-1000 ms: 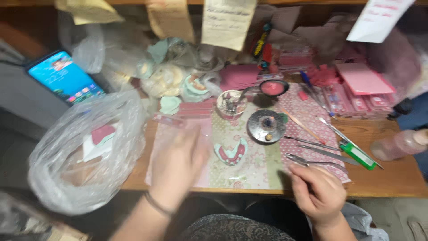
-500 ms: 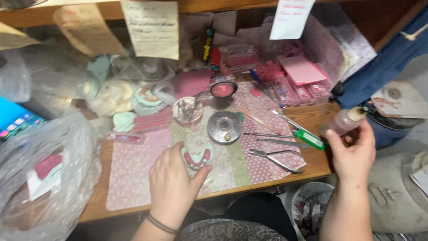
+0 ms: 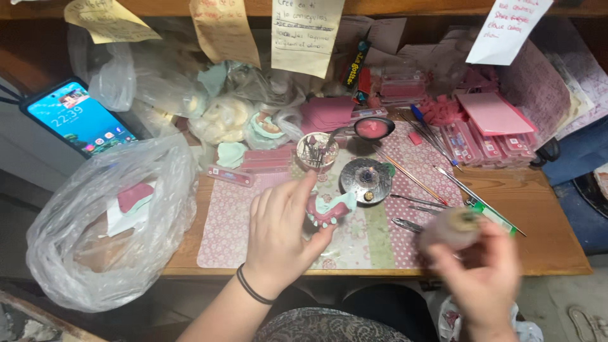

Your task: The person retrieves a pair of pliers from a drawer and uses them to cut a small piece of wire. They then use a brush to apply a pink substance from a small container onto a dental mold, carefully shaping and smoothing the material on the model.

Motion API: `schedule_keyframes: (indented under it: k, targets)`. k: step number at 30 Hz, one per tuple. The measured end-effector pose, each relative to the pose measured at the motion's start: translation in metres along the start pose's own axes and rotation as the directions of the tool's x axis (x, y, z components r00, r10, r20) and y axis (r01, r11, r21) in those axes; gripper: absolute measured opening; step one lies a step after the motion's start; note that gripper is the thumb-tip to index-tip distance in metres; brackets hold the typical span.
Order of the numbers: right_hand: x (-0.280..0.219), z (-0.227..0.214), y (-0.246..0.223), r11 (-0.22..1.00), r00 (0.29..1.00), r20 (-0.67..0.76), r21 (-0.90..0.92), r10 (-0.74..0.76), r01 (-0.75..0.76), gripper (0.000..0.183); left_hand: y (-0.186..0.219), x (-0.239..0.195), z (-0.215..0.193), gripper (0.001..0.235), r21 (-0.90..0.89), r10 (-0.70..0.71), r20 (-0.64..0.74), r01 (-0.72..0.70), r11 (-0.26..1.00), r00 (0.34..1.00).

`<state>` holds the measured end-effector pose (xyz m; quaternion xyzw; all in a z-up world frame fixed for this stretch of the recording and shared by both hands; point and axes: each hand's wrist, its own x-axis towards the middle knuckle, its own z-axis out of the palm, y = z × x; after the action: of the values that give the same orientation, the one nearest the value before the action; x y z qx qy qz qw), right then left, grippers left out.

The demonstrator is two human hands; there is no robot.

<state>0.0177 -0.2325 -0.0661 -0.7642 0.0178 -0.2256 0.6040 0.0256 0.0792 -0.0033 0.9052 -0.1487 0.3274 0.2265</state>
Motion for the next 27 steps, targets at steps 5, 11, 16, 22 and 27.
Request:
schedule_keyframes:
  k: [5, 11, 16, 22, 27]
  targets:
    - [-0.019, 0.044, -0.035, 0.998, 0.921, 0.384, 0.014, -0.065, 0.064, 0.074, -0.006, 0.004, 0.000, 0.059, 0.053, 0.179, -0.127, -0.173, 0.983, 0.976]
    - [-0.015, 0.062, -0.054, 0.958, 0.855, 0.498, -0.147, -0.144, 0.247, 0.066, -0.007, 0.010, -0.005, 0.048, 0.083, 0.254, -0.198, -0.242, 0.967, 0.947]
    - [-0.013, 0.064, -0.059, 0.935, 0.848, 0.507, -0.202, -0.154, 0.291, 0.063, -0.006, 0.010, -0.004, 0.053, 0.116, 0.212, -0.208, -0.191, 0.975, 0.955]
    - [-0.012, 0.065, -0.060, 0.935, 0.848, 0.501, -0.187, -0.173, 0.302, 0.061, -0.006, 0.011, -0.004, 0.058, 0.107, 0.162, -0.216, -0.141, 0.984, 0.963]
    - [-0.016, 0.069, -0.056, 0.950, 0.818, 0.551, -0.135, -0.166, 0.283, 0.063, -0.008, 0.011, -0.002, 0.056, 0.142, 0.168, -0.250, -0.136, 0.981, 0.954]
